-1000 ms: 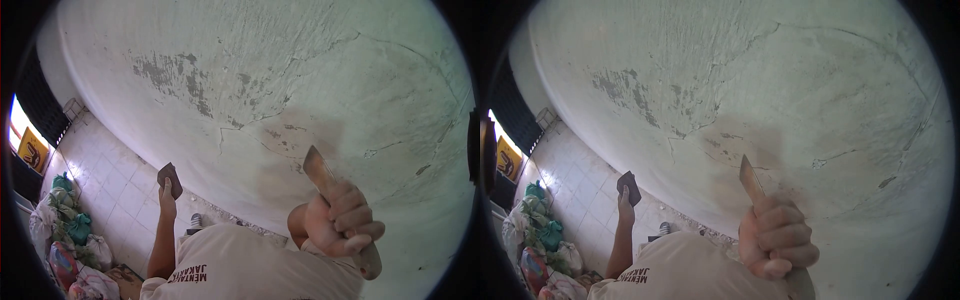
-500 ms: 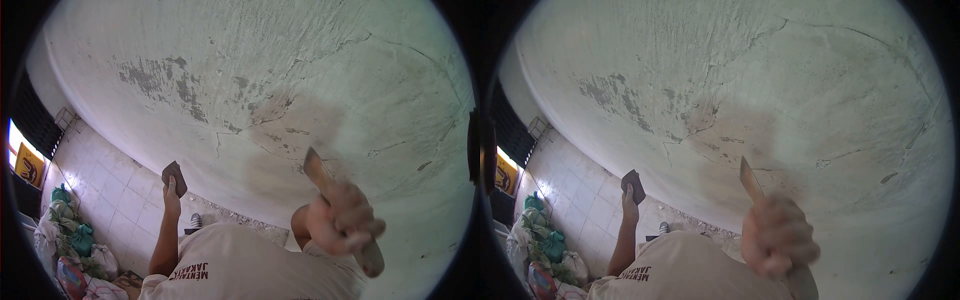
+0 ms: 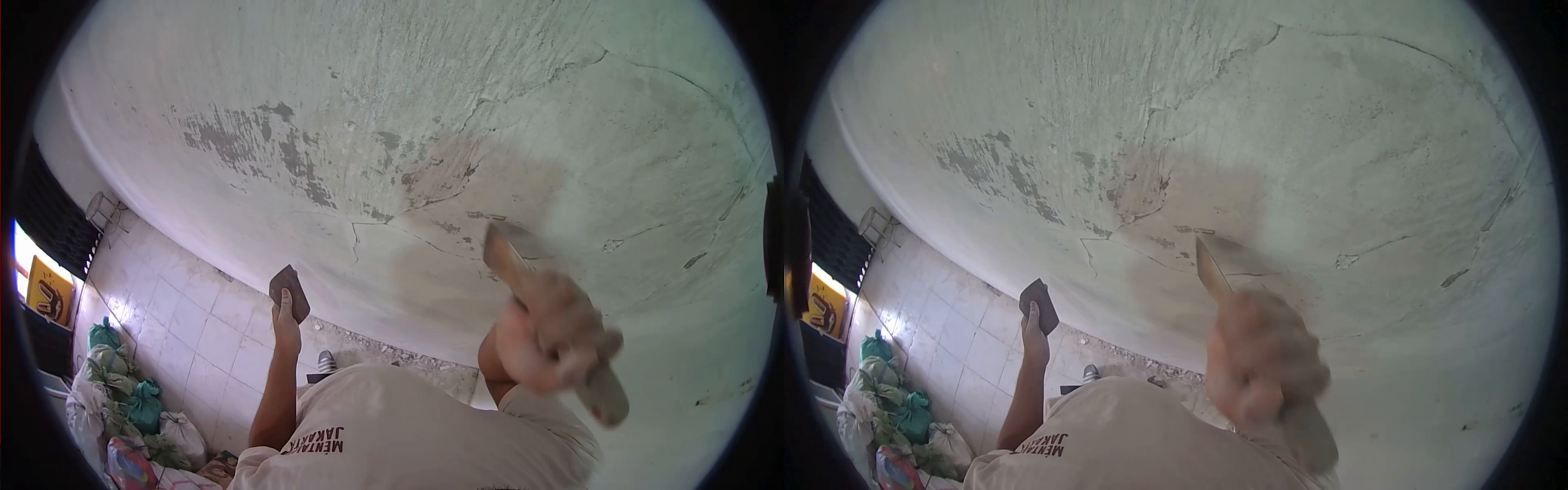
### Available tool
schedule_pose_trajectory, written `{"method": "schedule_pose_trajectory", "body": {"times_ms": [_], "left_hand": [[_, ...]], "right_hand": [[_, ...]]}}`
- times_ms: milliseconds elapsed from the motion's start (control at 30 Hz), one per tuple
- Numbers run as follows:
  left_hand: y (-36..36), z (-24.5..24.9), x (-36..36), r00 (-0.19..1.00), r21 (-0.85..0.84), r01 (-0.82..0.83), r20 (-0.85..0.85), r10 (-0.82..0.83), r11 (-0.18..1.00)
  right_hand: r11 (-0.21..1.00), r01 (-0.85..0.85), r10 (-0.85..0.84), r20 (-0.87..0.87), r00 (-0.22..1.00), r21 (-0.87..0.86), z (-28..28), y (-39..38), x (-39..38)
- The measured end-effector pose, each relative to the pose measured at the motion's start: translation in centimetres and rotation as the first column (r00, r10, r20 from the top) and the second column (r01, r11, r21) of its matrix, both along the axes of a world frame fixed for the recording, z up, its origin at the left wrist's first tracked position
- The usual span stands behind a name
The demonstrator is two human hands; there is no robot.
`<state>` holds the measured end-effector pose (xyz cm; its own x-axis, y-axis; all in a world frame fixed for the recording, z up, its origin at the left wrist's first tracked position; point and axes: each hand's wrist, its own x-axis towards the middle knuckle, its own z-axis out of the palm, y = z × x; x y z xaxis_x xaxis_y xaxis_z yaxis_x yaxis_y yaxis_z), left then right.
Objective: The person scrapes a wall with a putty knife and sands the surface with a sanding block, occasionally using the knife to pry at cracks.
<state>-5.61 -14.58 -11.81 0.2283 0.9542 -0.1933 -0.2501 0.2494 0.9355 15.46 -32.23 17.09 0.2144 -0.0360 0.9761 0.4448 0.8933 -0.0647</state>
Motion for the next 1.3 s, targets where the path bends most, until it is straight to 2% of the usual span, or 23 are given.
{"method": "schedule_pose_trajectory", "body": {"times_ms": [33, 133, 167, 267, 300, 367, 433, 533, 633, 733, 833, 933, 967, 1067, 1100, 1200, 1233, 1300], "left_hand": [[0.2, 0.0, 0.1, 1.000, 0.000, -0.008, 0.008, 0.008, 1.000], [0.4, 0.2, 0.0, 1.000, 0.035, 0.022, 0.014, -0.023, 0.999], [0.3, 0.1, -0.1, 1.000, 0.028, 0.026, 0.006, -0.026, 0.999], [0.6, -0.1, 0.0, 1.000, 0.010, 0.021, 0.005, -0.021, 1.000], [0.7, -0.3, 0.1, 1.000, -0.004, 0.001, 0.015, -0.001, 1.000], [0.7, -0.7, -0.1, 1.000, -0.010, -0.013, 0.023, 0.013, 1.000], [0.7, -0.5, -0.2, 1.000, 0.014, 0.022, 0.013, -0.022, 1.000], [0.9, -0.7, -0.2, 1.000, -0.024, 0.011, -0.018, -0.011, 1.000], [0.9, -0.8, 0.0, 1.000, -0.050, -0.023, -0.022, 0.022, 0.998], [1.0, -0.9, 0.1, 0.999, -0.018, 0.028, -0.033, -0.029, 0.999], [1.0, -0.6, 0.4, 0.999, -0.016, 0.034, -0.019, -0.034, 0.999], [1.1, -0.9, 0.4, 0.998, 0.024, 0.063, -0.025, -0.062, 0.998], [1.0, -0.9, 0.3, 0.998, 0.027, 0.066, -0.028, -0.065, 0.997], [1.4, -1.0, 0.4, 0.999, 0.023, 0.049, -0.024, -0.048, 0.999], [1.6, -1.3, 0.3, 0.999, -0.003, 0.028, -0.022, -0.028, 1.000], [1.3, -1.6, 0.0, 0.999, -0.037, 0.014, -0.049, -0.016, 0.999], [1.2, -1.4, 0.1, 0.998, -0.035, 0.021, -0.061, -0.023, 0.999], [1.0, -0.8, 0.2, 0.999, -0.012, 0.021, -0.044, -0.022, 1.000]], "right_hand": [[0.996, 0.001, -0.003, 0.020, 1.000, 0.091, 0.0, -0.3, -0.2], [0.952, 0.298, -0.297, -0.025, 0.955, 0.072, -0.4, 0.1, 0.3], [0.998, 0.061, -0.060, 0.038, 0.997, -0.034, -0.6, 1.3, 1.5], [0.988, 0.110, -0.112, 0.015, 0.994, 0.113, -0.5, 1.3, 0.2], [0.983, 0.023, -0.033, 0.048, 0.998, 0.185, -0.4, 0.2, -0.4], [0.960, 0.238, -0.249, 0.058, 0.967, 0.150, -1.1, 0.8, 0.8], [0.994, 0.112, -0.112, 0.081, 0.990, 0.006, -0.1, 1.2, 0.3], [0.993, 0.114, -0.114, 0.059, 0.992, -0.011, -0.4, -0.2, -0.2], [0.978, 0.138, -0.143, 0.020, 0.990, 0.157, -0.5, -0.2, -0.3], [0.996, 0.092, -0.090, 0.088, 0.992, -0.022, -0.1, 0.9, 0.6], [0.990, 0.015, -0.017, 0.012, 1.000, 0.142, -0.3, -0.5, -0.1], [0.974, 0.222, -0.221, -0.020, 0.975, 0.036, -0.4, 0.8, 0.8], [0.999, -0.028, 0.027, -0.019, 0.999, -0.021, -0.6, 1.9, 1.5], [0.993, 0.048, -0.049, 0.015, 0.999, 0.106, -0.3, 0.6, 0.4], [0.984, -0.065, 0.070, -0.026, 0.997, 0.168, -0.2, -0.5, -0.4], [0.987, 0.148, -0.150, 0.031, 0.988, 0.067, -0.3, 1.3, 1.2], [0.998, -0.035, 0.033, -0.030, 0.999, -0.049, -0.6, 2.0, 1.5], [0.995, 0.077, -0.077, 0.001, 0.997, 0.056, -0.2, 1.2, 0.5]]}}
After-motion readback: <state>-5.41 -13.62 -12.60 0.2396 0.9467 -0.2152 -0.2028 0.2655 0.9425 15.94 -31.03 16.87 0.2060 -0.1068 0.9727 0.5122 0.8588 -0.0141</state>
